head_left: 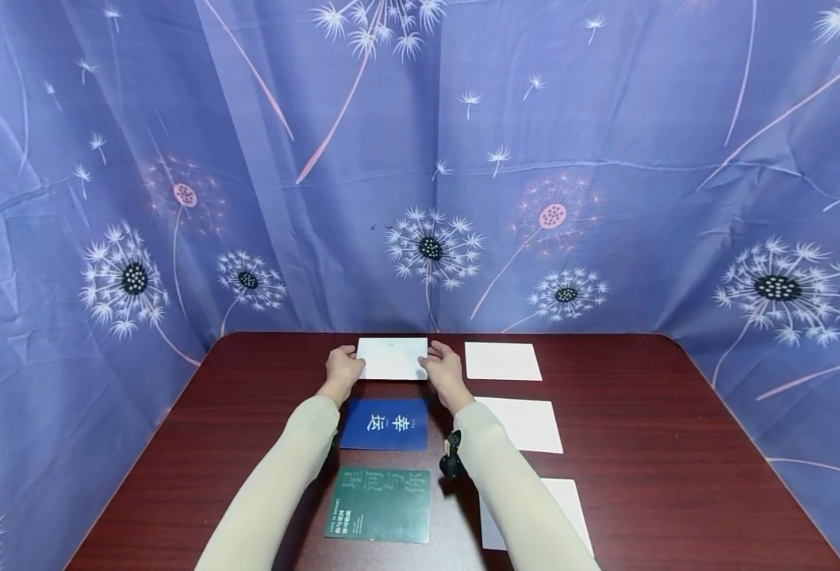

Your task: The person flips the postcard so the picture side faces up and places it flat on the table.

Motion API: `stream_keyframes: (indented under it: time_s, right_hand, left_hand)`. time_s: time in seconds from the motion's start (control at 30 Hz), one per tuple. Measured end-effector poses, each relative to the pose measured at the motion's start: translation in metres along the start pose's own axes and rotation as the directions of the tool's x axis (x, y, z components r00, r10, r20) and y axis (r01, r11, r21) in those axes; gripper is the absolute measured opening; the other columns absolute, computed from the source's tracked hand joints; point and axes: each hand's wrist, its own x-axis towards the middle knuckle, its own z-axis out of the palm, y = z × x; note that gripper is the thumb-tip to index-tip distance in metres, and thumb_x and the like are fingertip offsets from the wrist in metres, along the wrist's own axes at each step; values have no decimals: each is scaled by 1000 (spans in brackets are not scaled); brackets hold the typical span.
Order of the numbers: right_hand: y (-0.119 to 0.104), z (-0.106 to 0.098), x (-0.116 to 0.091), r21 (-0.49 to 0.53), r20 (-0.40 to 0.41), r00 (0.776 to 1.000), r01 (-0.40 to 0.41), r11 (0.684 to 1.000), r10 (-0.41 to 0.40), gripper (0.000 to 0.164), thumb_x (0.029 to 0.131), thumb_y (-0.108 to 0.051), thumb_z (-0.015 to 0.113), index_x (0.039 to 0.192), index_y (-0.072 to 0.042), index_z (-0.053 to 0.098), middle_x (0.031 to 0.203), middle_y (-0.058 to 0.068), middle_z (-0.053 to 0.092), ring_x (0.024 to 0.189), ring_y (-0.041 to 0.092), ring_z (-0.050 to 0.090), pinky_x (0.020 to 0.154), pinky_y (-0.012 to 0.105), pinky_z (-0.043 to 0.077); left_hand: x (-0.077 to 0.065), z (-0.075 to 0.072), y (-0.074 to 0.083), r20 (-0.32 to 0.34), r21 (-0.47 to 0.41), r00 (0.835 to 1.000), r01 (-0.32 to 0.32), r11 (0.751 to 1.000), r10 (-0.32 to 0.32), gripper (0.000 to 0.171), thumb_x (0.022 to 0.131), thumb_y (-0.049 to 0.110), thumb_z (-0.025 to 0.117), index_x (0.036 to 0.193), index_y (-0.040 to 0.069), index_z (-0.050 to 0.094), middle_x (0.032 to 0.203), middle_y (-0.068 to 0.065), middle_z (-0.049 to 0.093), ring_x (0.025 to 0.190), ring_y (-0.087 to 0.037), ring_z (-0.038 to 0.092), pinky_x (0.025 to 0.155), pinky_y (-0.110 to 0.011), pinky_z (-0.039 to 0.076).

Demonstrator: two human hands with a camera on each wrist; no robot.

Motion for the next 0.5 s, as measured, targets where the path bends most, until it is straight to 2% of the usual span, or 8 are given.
stream_keyframes:
  time_s: [0.07,0.17,0.2,0.3,0.4,0.5]
  right_hand:
    - [1,1,1,2,-36,999,12,1000,-12,50,86,7,61,133,13,46,125,29,54,111,37,58,88,31,51]
    - [3,1,2,-14,-79,997,22,1000,-23,44,85,8,61,128,13,52,118,27,59,106,34,61,81,26,52]
    - [4,1,2,-23,-90,996,24,999,-26,42,84,8,62,126,12,54,116,27,60,104,34,61,80,25,52]
    - [4,1,2,-48,-120,992,25,999,-30,36,83,8,62,119,11,60,109,26,63,99,31,62,74,23,51]
    - [4,0,2,-75,-143,989,31,997,-42,30,82,7,63,112,10,65,102,24,65,94,29,62,70,22,50]
    - [3,-1,1,-104,-148,988,37,994,-52,25,83,5,65,107,9,68,96,20,66,90,28,62,69,25,51]
  left_hand:
    - [-25,-13,35,9,17,997,71,997,-71,44,77,-2,62,120,-7,60,101,-20,67,94,-29,63,78,-35,54]
    - [-63,-33,81,26,20,993,113,993,-114,42,80,-6,57,122,-10,59,109,-25,64,102,-34,60,84,-38,52]
    - [-71,-38,90,25,20,994,108,994,-108,41,80,-7,55,122,-10,59,109,-25,64,102,-34,60,83,-37,52]
    - [-87,-48,105,35,17,995,92,996,-92,38,82,-6,53,119,-10,61,109,-25,64,103,-34,60,81,-33,51]
    - [-90,-50,106,27,6,997,67,998,-67,34,83,-5,54,115,-8,65,105,-23,65,99,-33,60,77,-31,51]
    - [-90,-50,105,-4,-6,999,39,999,-39,30,80,-6,55,107,-7,68,93,-19,67,88,-31,62,69,-27,50]
